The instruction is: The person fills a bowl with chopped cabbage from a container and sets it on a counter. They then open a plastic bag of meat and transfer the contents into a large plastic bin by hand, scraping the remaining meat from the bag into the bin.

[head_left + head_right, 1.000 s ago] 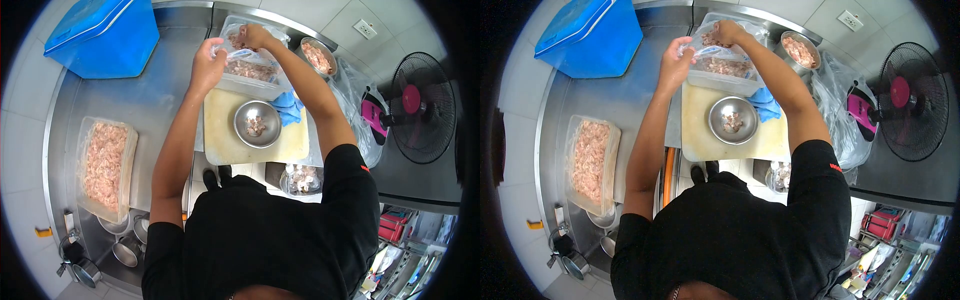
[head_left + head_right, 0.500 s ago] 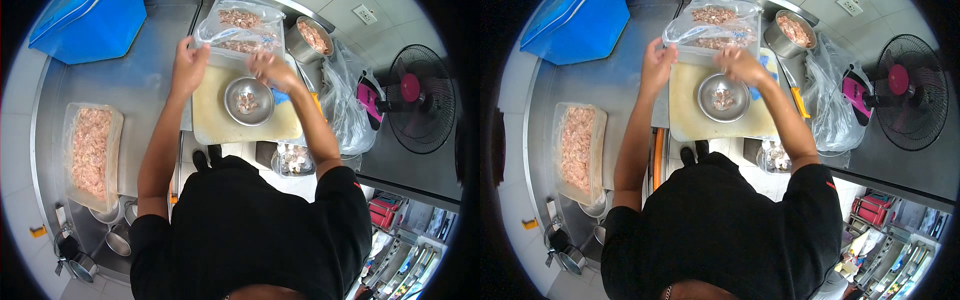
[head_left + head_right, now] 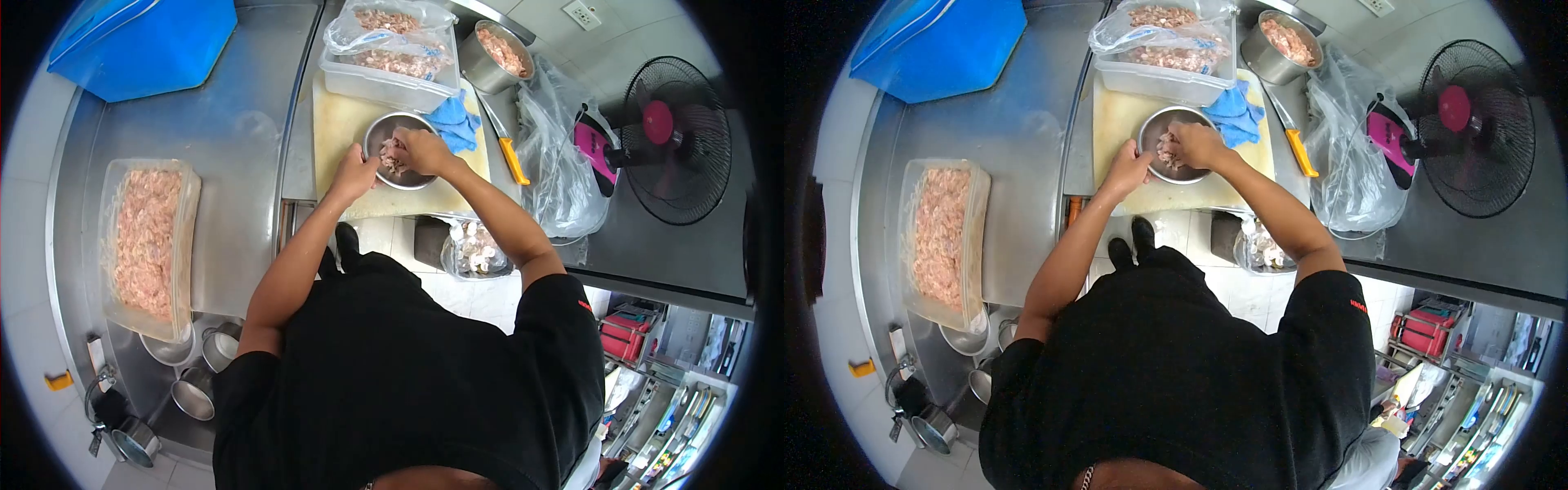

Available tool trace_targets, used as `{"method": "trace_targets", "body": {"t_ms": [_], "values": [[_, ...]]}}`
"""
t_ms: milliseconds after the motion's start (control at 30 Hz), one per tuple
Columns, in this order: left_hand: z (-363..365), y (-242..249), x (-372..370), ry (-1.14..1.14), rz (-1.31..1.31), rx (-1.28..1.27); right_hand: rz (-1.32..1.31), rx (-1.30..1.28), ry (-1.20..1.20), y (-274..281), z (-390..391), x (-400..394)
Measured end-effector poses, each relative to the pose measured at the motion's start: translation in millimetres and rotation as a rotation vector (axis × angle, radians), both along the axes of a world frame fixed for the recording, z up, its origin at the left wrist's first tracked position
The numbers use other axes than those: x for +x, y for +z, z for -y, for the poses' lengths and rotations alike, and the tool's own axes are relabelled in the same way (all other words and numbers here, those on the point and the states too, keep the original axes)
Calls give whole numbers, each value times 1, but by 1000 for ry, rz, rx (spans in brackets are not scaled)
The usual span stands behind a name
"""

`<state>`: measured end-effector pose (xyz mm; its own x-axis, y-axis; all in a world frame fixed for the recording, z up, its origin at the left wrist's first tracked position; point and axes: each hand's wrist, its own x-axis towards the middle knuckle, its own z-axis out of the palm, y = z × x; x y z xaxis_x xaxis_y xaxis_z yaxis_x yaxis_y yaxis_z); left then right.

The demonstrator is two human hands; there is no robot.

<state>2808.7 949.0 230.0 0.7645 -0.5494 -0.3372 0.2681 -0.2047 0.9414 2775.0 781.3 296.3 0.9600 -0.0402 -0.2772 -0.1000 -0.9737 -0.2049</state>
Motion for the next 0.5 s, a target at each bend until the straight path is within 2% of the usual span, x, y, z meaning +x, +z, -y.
{"method": "trace_targets", "body": {"t_ms": [67, 100, 167, 200, 267, 333, 367, 433, 500], "values": [[-6, 6, 0, 17, 57, 11, 208, 162, 297, 5, 8, -8], [-10, 9, -3, 29, 111, 29, 207, 161, 291, 9, 9, -10], [-19, 12, -4, 43, 94, -50, 136, 467, 205, 26, 12, -10], [-21, 17, -5, 67, 74, -128, 140, 463, 195, 33, 10, -12], [-27, 24, -9, 54, 16, -176, 126, 556, -86, 46, 5, -13], [-33, 27, -10, 51, 45, -184, 185, 535, -130, 55, -6, -20], [-36, 29, -13, 47, 46, -187, 262, 515, 77, 52, -8, -24], [-40, 32, -17, 47, -6, -223, 341, 485, 280, 52, -10, -30], [-45, 37, -21, 46, -13, -230, 194, 509, -147, 62, -16, -36]]}}
